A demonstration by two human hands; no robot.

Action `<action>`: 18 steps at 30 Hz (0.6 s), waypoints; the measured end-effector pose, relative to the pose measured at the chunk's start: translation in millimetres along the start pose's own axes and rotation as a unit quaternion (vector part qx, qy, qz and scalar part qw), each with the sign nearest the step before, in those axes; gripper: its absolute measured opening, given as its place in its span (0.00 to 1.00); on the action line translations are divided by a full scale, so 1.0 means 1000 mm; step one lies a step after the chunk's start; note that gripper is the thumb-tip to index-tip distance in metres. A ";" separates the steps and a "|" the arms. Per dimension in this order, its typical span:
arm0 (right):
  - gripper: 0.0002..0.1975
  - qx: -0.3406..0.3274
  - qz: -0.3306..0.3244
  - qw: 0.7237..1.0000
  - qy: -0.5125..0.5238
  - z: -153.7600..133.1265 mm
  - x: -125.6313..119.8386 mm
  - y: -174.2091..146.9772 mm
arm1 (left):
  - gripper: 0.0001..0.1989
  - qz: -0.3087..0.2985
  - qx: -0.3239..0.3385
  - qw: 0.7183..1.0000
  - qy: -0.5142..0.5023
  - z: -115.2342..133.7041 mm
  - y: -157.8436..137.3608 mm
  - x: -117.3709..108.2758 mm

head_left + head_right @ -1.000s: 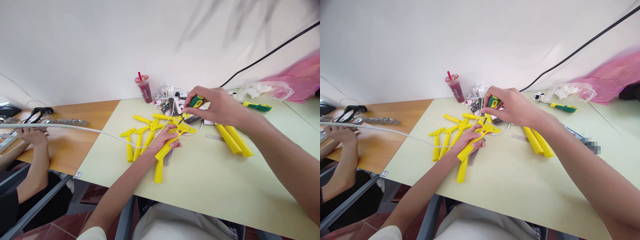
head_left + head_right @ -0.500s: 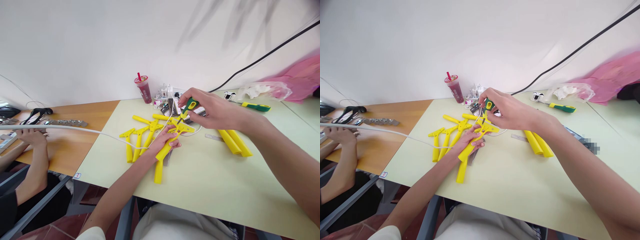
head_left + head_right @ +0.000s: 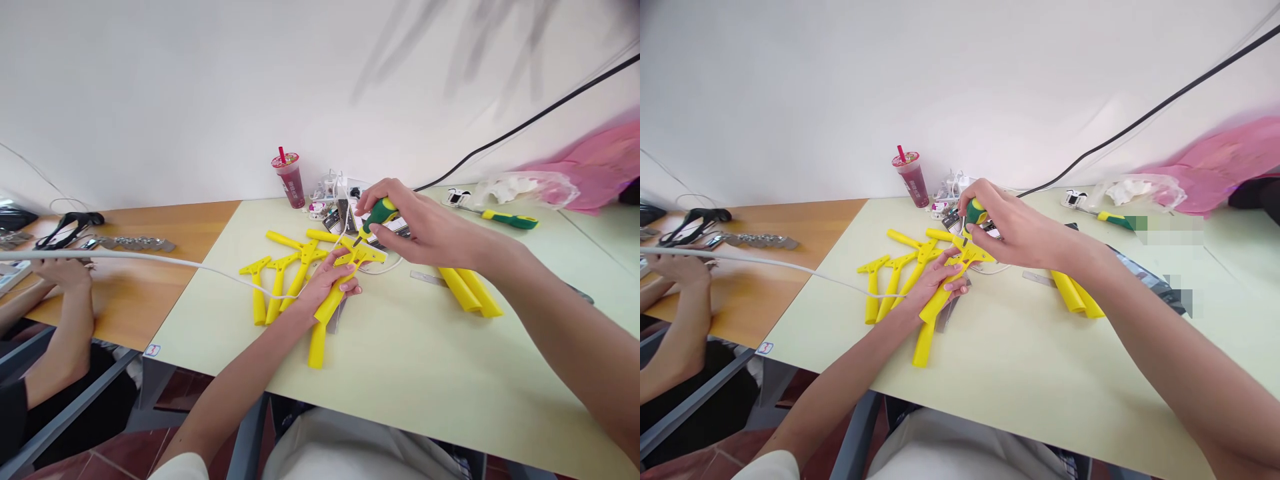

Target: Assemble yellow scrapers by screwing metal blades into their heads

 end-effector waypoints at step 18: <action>0.14 0.001 0.044 0.998 -0.035 0.006 0.001 0.002 | 0.33 -0.011 -0.003 1.000 -0.009 -0.004 0.001 0.001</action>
Point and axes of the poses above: each hand's wrist, its own y-axis towards the middle knuckle, its own x-axis out of the palm, z = x × y, the point moved 1 cm from there along y, towards the middle knuckle, and after that the axes turned 6 degrees about y, right-handed, at the moved point
